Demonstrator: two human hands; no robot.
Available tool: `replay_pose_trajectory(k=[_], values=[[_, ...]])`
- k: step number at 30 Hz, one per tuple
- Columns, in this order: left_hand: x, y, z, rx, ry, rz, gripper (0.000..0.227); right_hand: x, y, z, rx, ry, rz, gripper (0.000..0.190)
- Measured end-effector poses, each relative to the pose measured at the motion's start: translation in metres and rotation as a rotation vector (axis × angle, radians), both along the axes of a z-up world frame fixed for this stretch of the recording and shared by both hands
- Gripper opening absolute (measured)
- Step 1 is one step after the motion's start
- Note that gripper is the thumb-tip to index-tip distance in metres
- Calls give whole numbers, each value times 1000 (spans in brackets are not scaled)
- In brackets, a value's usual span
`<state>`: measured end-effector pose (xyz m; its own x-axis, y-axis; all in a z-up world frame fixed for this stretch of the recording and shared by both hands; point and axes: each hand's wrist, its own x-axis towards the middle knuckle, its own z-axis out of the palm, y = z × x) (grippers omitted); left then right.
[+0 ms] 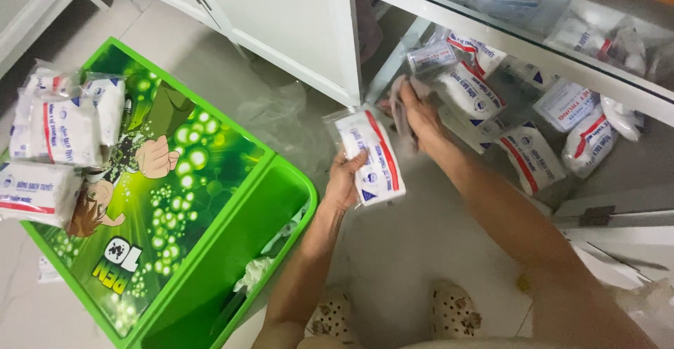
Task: The person wipes individual white medical packages with a cloth and places them into a white cabinet. They repeatedly pick packages from a green bin, wipe them, and store them on the cabinet shelf.
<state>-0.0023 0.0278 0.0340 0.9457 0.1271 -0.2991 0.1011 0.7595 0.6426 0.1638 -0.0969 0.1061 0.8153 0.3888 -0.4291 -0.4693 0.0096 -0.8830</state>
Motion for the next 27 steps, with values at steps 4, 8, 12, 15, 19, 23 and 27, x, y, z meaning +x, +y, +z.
replay_pose_trajectory(k=[4,8,12,15,19,23,27], values=[[11,5,-19,-47,-88,264,33,-57,-3,-31,-215,-98,264,37],[13,-7,-1,105,-251,495,34,-111,-16,-50,-272,-1191,203,51],[11,-3,3,11,-216,590,38,-117,-29,-55,-351,-1050,324,42],[13,6,7,-28,-342,666,41,-117,-32,-45,-357,-78,243,44],[17,-3,12,0,-283,657,37,-107,-37,-69,281,437,88,41],[21,-16,10,41,-246,596,40,-98,-37,-48,319,111,40,47],[14,-20,23,76,-236,520,49,-95,-46,15,-40,-92,41,41]])
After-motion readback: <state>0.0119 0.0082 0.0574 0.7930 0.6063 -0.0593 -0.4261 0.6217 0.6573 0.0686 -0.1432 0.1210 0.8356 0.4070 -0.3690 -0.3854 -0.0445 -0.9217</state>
